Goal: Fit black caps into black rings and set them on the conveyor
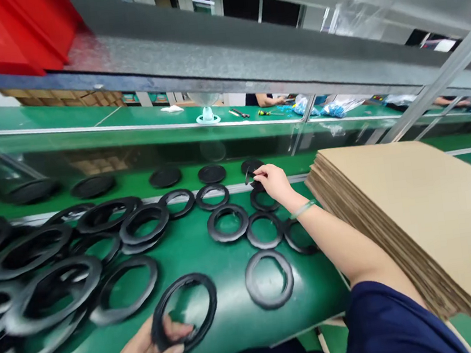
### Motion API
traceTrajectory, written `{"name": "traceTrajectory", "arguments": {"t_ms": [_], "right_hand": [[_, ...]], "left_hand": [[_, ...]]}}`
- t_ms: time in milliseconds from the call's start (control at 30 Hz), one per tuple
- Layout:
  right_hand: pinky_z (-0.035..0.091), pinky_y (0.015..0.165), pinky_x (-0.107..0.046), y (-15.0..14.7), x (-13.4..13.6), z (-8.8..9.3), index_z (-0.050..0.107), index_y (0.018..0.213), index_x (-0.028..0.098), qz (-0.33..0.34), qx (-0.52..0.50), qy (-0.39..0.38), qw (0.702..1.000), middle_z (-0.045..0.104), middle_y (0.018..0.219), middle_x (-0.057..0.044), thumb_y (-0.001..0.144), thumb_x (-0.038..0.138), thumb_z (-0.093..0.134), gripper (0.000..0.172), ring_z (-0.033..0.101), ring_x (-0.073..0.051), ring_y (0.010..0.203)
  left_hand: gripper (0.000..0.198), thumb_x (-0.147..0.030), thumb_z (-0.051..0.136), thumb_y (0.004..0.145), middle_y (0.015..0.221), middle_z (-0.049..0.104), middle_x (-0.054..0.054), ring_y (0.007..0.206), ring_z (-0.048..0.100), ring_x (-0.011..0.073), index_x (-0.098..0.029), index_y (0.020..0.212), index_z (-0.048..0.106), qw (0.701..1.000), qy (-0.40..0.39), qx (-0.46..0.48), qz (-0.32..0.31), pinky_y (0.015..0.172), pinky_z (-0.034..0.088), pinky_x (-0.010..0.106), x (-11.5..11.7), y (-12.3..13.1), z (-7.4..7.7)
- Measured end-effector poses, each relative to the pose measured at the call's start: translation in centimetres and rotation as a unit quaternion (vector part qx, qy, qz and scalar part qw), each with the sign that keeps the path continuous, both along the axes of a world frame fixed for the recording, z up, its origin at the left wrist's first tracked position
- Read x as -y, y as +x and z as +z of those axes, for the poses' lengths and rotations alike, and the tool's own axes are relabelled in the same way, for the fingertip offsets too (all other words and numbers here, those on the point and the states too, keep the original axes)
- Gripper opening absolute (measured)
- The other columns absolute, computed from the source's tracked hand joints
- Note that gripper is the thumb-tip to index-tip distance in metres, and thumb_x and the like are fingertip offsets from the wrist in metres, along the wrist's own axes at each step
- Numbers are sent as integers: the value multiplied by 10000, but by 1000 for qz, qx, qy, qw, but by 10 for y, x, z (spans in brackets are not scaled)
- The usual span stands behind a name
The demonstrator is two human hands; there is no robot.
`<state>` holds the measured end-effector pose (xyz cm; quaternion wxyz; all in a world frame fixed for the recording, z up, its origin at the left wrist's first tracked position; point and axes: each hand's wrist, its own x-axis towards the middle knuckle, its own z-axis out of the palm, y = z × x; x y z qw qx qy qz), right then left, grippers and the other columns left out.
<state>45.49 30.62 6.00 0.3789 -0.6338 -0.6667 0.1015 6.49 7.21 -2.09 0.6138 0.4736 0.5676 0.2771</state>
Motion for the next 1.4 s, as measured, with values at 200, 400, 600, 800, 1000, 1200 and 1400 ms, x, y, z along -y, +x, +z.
{"name": "traceTrajectory", "arguments": {"t_ms": [200, 400, 600, 800, 1000, 1200, 1400], "right_hand": [[524, 749, -295, -122, 182, -3, 786, 934, 209, 226, -43, 0, 973, 713, 818, -25, 883, 201, 719, 85, 650, -150, 775], [528, 717, -304, -192, 240, -52, 754, 999, 174, 231, -54, 80, 968, 707, 828, -46, 945, 223, 649, 128, 622, -146, 755], [510, 685, -318, -206, 245, -66, 696, 1073, 120, 286, 100, 177, 936, 675, 807, -70, 961, 97, 528, 204, 566, -170, 757], [489, 660, -311, -202, 244, -66, 662, 1139, 109, 331, 153, 202, 909, 667, 837, -75, 963, 79, 489, 248, 539, -170, 768], [483, 663, -307, -203, 241, -64, 674, 1119, 89, 348, 159, 179, 907, 649, 833, -79, 952, 78, 512, 233, 522, -172, 770], [457, 643, -315, -202, 238, -58, 665, 1125, 101, 364, 197, 168, 895, 628, 814, -75, 979, 121, 499, 222, 506, -175, 763], [460, 651, -319, -201, 236, -58, 654, 1141, 77, 383, 205, 198, 879, 638, 831, -93, 981, 124, 504, 224, 522, -185, 793]], "left_hand": [[530, -376, 789, 748, 1107, 759, 127, 1083, 713, 263, -217, 1070, 399, 999, 8, 36, -13, 1018, 540, 473, 17, -1, 9], [570, -270, 797, 746, 1164, 729, 94, 1108, 704, 245, -193, 1186, 443, 998, 14, 63, -7, 1005, 565, 423, 37, -9, 6], [564, -256, 799, 726, 1032, 705, 30, 957, 724, 213, -194, 1171, 458, 998, 30, 48, 26, 856, 601, 357, 43, -16, 5], [545, -256, 796, 709, 943, 694, 2, 856, 737, 220, -202, 1120, 443, 997, 3, 65, 31, 816, 608, 387, 42, -16, 10], [538, -258, 781, 715, 963, 704, 21, 885, 740, 233, -201, 1134, 448, 999, 15, 40, 19, 813, 611, 386, 43, -18, 8], [529, -276, 775, 737, 989, 702, 39, 898, 745, 262, -204, 1149, 451, 999, 47, 1, 14, 806, 619, 414, 42, -20, -2], [504, -263, 763, 752, 938, 660, -2, 846, 756, 252, -211, 1127, 430, 999, 25, 35, 17, 783, 631, 402, 42, -19, 1]]}}
